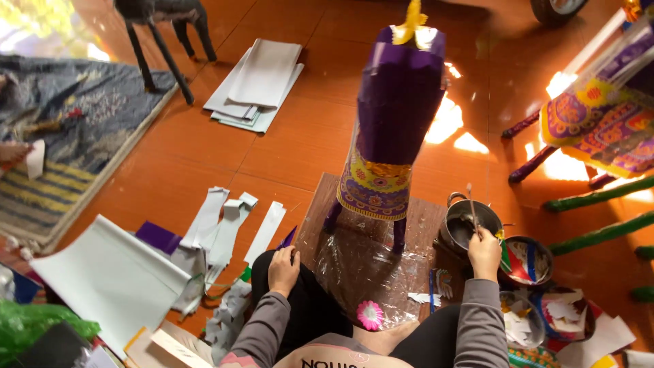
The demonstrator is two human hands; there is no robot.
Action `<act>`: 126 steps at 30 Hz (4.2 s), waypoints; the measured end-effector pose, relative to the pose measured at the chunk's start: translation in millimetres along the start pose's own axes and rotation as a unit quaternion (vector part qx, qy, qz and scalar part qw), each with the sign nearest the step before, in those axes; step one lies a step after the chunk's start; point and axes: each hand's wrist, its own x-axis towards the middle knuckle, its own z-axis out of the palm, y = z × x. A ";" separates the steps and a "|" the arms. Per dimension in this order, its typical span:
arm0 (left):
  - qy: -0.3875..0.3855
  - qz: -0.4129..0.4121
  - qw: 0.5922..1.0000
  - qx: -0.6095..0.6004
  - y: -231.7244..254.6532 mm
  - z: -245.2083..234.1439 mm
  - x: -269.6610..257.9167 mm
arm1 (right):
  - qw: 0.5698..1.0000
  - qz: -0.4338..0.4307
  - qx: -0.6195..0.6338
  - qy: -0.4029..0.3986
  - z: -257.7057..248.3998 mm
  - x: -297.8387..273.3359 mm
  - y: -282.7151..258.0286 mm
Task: Decorating a horse-shaped craft object by applying glue and attaching paper cutouts
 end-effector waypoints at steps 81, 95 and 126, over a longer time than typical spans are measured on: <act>-0.070 -0.174 0.949 -0.254 29.8 -19.3 -1.3 | 0.959 -0.111 -0.167 0.201 36.2 -142.3 157.1; -0.026 0.009 1.000 0.001 23.8 4.5 -13.4 | 0.943 -0.210 -0.028 0.258 -13.8 -165.1 146.2; -0.063 0.059 0.995 0.050 5.4 -7.8 6.3 | 0.988 0.047 0.101 0.105 22.7 -131.3 86.3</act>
